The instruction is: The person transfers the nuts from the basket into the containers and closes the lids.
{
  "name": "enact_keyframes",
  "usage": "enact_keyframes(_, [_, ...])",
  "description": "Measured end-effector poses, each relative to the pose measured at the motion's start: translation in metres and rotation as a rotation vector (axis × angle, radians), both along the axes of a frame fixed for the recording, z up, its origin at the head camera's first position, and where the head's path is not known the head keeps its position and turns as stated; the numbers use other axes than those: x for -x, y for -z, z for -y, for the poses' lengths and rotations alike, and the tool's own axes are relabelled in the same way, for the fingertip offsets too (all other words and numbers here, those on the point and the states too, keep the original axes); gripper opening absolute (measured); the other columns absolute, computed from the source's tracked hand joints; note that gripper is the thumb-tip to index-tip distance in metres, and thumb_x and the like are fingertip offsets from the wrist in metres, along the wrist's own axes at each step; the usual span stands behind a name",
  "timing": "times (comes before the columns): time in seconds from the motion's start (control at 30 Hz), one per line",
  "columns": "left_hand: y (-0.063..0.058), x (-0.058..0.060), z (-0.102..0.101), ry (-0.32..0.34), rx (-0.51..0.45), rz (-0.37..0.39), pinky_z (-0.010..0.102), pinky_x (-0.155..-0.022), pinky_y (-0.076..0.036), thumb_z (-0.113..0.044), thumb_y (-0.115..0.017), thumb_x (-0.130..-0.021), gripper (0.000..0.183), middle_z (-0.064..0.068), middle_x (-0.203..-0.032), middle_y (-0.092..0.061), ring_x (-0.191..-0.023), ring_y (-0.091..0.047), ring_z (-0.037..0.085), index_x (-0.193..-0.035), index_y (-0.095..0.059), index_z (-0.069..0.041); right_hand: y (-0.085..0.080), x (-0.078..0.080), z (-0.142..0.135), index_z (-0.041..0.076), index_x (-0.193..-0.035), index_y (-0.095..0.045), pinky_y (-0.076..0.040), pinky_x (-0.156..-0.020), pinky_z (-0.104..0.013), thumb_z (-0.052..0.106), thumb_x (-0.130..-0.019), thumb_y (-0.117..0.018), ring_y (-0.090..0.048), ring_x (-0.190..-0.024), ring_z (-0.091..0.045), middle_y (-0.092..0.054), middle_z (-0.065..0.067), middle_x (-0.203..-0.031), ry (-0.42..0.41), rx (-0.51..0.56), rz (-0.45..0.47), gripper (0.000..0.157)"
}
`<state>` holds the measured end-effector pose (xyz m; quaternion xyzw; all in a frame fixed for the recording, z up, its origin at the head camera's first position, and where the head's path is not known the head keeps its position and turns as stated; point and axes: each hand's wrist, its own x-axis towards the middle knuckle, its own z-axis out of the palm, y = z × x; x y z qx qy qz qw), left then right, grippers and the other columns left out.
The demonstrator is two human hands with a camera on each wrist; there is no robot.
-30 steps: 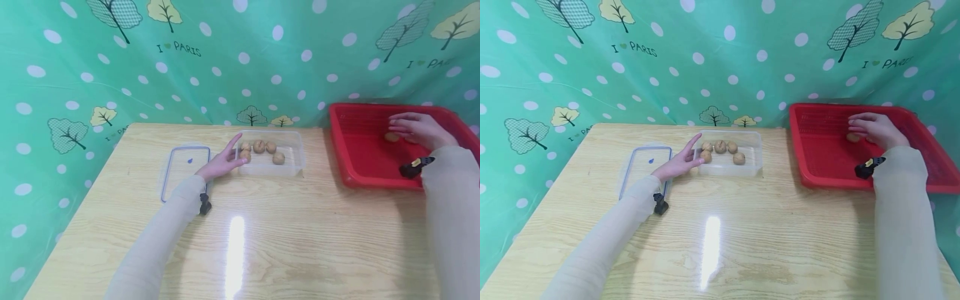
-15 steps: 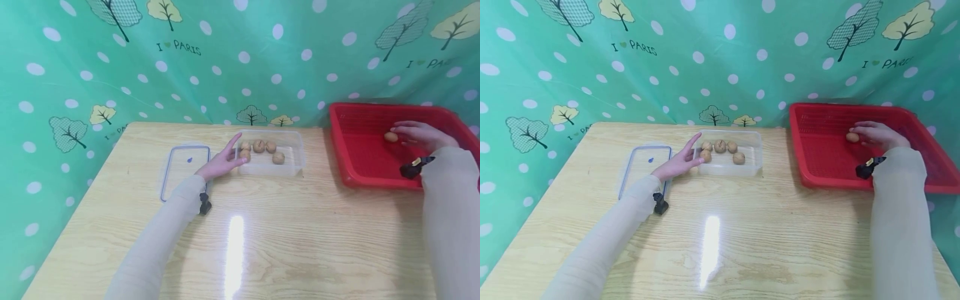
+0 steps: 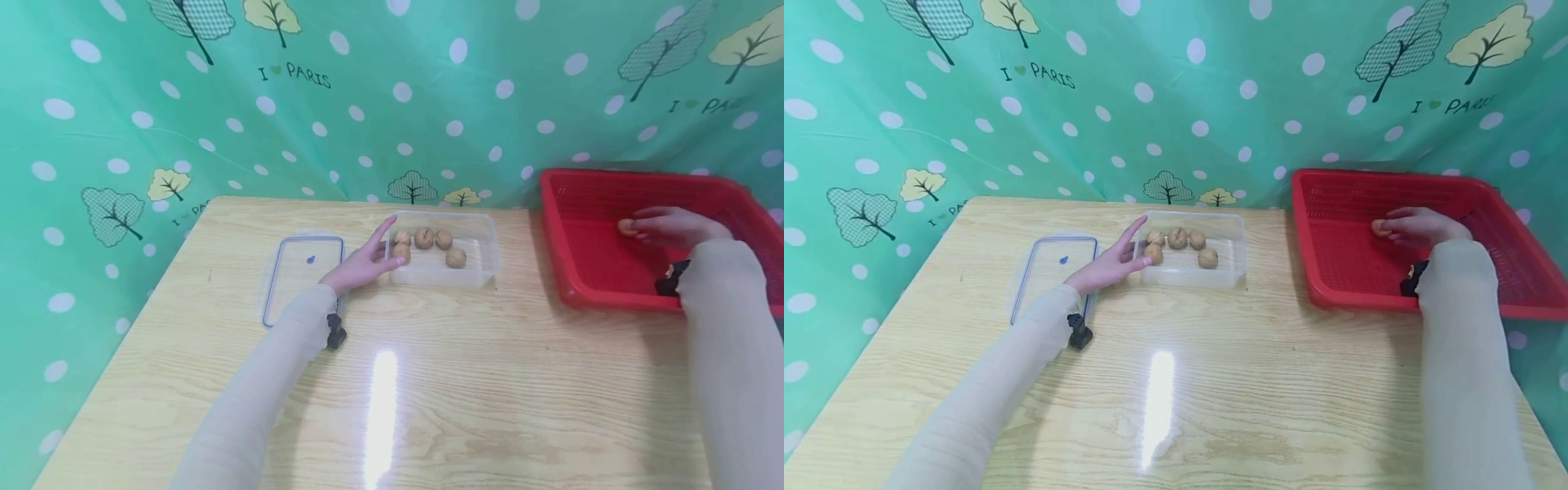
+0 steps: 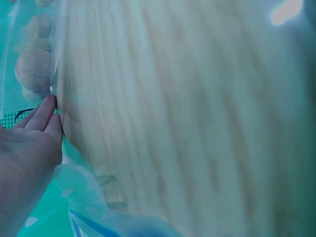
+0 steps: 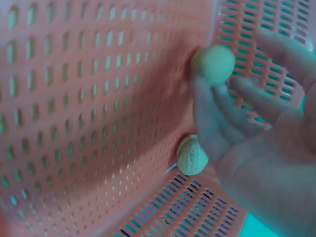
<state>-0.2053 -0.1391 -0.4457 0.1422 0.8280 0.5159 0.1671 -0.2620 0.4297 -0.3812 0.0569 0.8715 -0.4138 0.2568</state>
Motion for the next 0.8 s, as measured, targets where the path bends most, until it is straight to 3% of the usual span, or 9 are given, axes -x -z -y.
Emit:
enact_keyframes(0.13, [-0.001,0.0,0.0,-0.002,-0.001,0.007,0.052,-0.103,-0.038,-0.041,-0.065,-0.092,0.087,0.018,-0.157,-0.018,-0.137,-0.033,0.034,-0.15,-0.003,-0.053,0.001,0.005,0.001,0.026,-0.135,-0.055,-0.053,-0.088,-0.043,0.025,-0.092,-0.067,-0.059,-0.107,-0.019,-0.058,0.014,-0.115,-0.117,0.082,0.014,0.044])
enact_keyframes(0.2, [-0.001,-0.001,0.0,-0.003,0.0,0.009,0.052,-0.103,-0.039,-0.041,-0.065,-0.091,0.087,0.018,-0.157,-0.019,-0.137,-0.033,0.035,-0.15,-0.003,-0.053,0.002,0.008,0.001,0.02,-0.14,-0.052,-0.053,-0.089,-0.041,0.011,-0.095,-0.06,-0.059,-0.107,-0.014,-0.059,0.015,-0.119,-0.258,0.148,-0.007,0.047])
enact_keyframes(0.3, [-0.002,-0.001,0.0,-0.006,0.002,0.011,0.052,-0.103,-0.038,-0.041,-0.065,-0.091,0.086,0.019,-0.156,-0.02,-0.136,-0.034,0.035,-0.15,-0.003,-0.054,0.003,0.011,0.002,0.009,-0.145,-0.044,-0.053,-0.089,-0.038,-0.003,-0.092,-0.057,-0.058,-0.113,-0.011,-0.059,0.012,-0.127,-0.389,0.233,-0.021,0.056])
enact_keyframes(0.37, [-0.003,0.0,0.0,-0.006,0.004,0.008,0.052,-0.103,-0.038,-0.041,-0.065,-0.092,0.086,0.019,-0.156,-0.02,-0.136,-0.034,0.035,-0.15,-0.003,-0.053,0.003,0.01,0.006,0.005,-0.145,-0.041,-0.053,-0.089,-0.041,-0.001,-0.09,-0.062,-0.058,-0.114,-0.015,-0.059,0.008,-0.128,-0.378,0.215,-0.045,0.06])
enact_keyframes(0.5, [-0.003,0.0,0.0,-0.003,0.008,-0.003,0.052,-0.103,-0.039,-0.04,-0.065,-0.092,0.085,0.019,-0.156,-0.02,-0.136,-0.034,0.035,-0.15,-0.003,-0.054,0.0,0.007,0.019,0.008,-0.144,-0.044,-0.053,-0.089,-0.045,0.014,-0.086,-0.074,-0.058,-0.113,-0.024,-0.061,0.001,-0.128,-0.266,0.064,-0.078,0.066])
enact_keyframes(0.7, [-0.002,-0.002,0.001,0.002,0.01,-0.013,0.053,-0.102,-0.039,-0.039,-0.064,-0.093,0.086,0.019,-0.157,-0.018,-0.136,-0.034,0.036,-0.151,-0.002,-0.051,-0.004,0.011,0.028,-0.006,-0.139,-0.045,-0.055,-0.085,-0.038,0.011,-0.087,-0.072,-0.061,-0.106,-0.019,-0.061,-0.016,-0.126,-0.397,-0.019,-0.143,0.061])
enact_keyframes(0.8, [-0.003,-0.003,0.0,-0.002,0.01,-0.012,0.052,-0.103,-0.039,-0.038,-0.064,-0.093,0.086,0.018,-0.157,-0.019,-0.136,-0.034,0.034,-0.151,-0.002,-0.051,-0.004,0.013,0.03,-0.003,-0.139,-0.045,-0.053,-0.086,-0.039,0.015,-0.085,-0.075,-0.059,-0.108,-0.022,-0.06,-0.016,-0.127,-0.404,-0.067,-0.127,0.064])
